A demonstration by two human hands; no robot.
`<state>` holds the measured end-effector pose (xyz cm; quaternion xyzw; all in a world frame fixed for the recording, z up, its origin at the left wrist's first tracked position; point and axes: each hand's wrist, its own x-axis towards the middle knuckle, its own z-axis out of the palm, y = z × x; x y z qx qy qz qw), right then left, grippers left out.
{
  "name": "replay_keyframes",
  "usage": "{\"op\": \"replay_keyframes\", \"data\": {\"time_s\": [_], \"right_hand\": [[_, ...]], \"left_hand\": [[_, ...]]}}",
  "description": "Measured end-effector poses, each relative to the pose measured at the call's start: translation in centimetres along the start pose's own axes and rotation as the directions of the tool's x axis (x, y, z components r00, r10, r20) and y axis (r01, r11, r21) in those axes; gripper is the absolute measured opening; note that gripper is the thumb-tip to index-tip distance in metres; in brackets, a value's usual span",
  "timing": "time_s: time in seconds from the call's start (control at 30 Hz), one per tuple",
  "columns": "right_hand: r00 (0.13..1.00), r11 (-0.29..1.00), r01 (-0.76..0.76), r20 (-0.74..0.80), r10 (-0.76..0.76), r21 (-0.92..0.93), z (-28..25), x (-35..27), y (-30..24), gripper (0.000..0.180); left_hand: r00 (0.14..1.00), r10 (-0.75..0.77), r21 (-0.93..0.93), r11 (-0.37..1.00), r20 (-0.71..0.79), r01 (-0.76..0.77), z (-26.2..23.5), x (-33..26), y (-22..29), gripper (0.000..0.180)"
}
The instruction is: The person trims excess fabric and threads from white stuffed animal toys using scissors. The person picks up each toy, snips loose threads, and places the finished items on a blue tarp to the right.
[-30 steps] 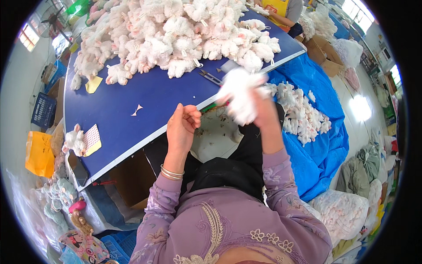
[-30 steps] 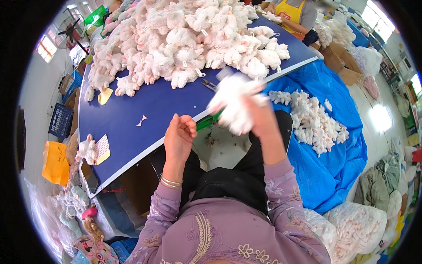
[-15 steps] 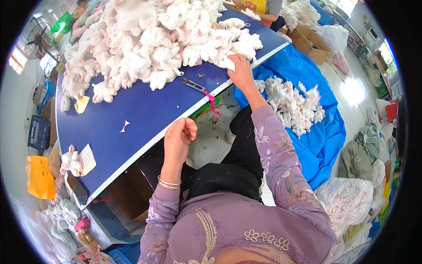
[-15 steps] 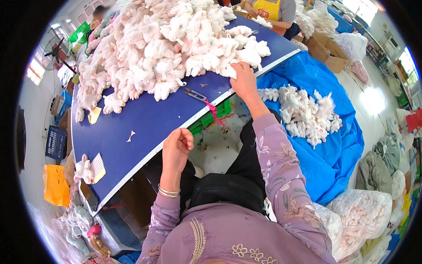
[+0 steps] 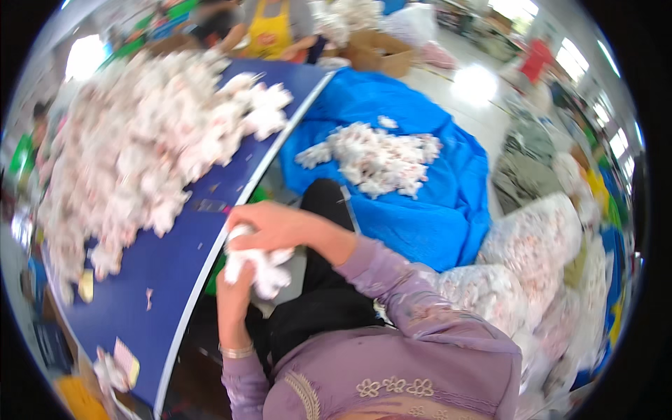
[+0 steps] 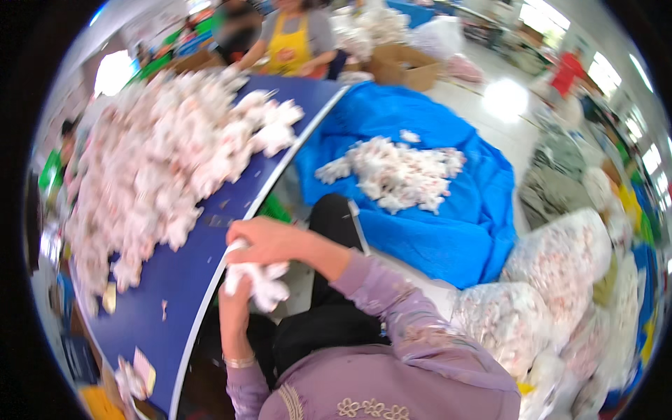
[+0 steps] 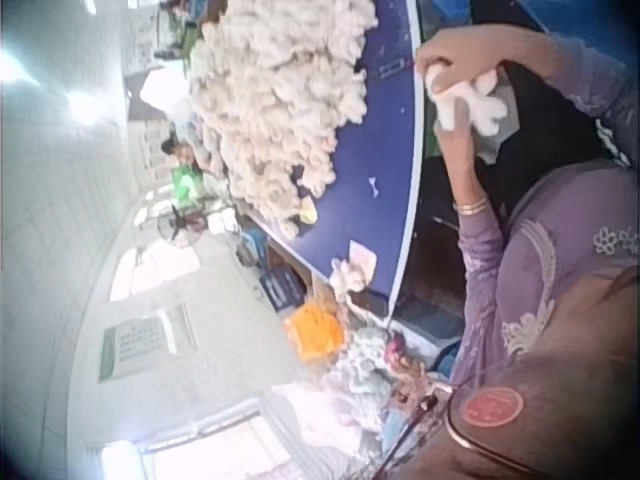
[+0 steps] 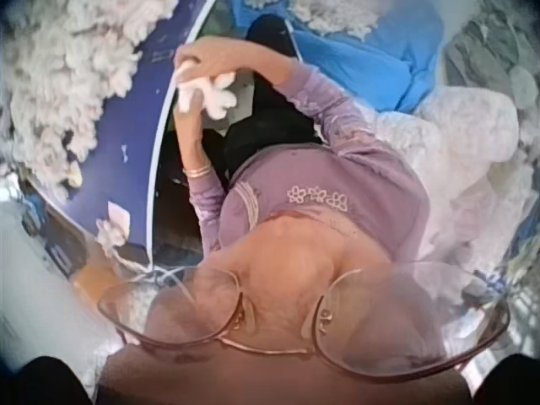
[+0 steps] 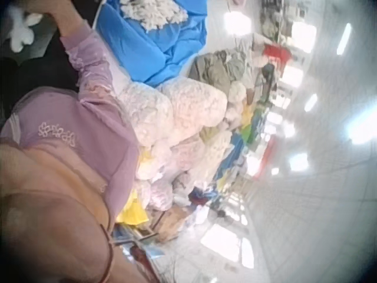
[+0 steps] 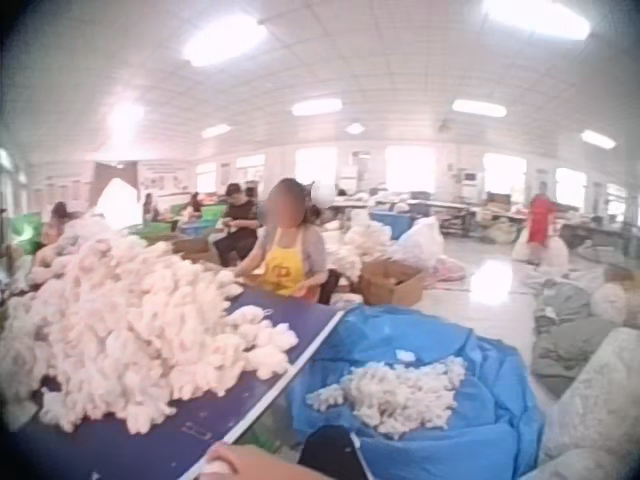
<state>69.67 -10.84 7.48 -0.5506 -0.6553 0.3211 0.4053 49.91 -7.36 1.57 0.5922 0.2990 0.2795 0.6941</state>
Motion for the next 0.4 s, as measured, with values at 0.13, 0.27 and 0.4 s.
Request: {"op": "replay_keyframes", "data": {"time_s": [0.13,0.27,0.4], "right_hand": [[0.978,0.983,0.173,-0.132,-0.164,0.060,1.0,-0.8,0.1,0.039],[0.962,0.979,0.191,-0.213,-0.171,0.077,2.3,-0.6,0.8,0.023],[0.979,0.982,0.095,-0.193,-0.062,0.166,2.1,-1.2,0.7,0.024]], "left_hand": [[0.988,-0.039,-0.137,0.990,-0.147,0.019,0.4,0.1,0.0,0.041],[0.985,-0.009,-0.193,0.981,-0.173,-0.025,1.3,0.2,-0.5,0.043],[0.999,0.047,-0.130,0.990,-0.008,-0.048,-0.5,0.2,-2.9,0.057]]}}
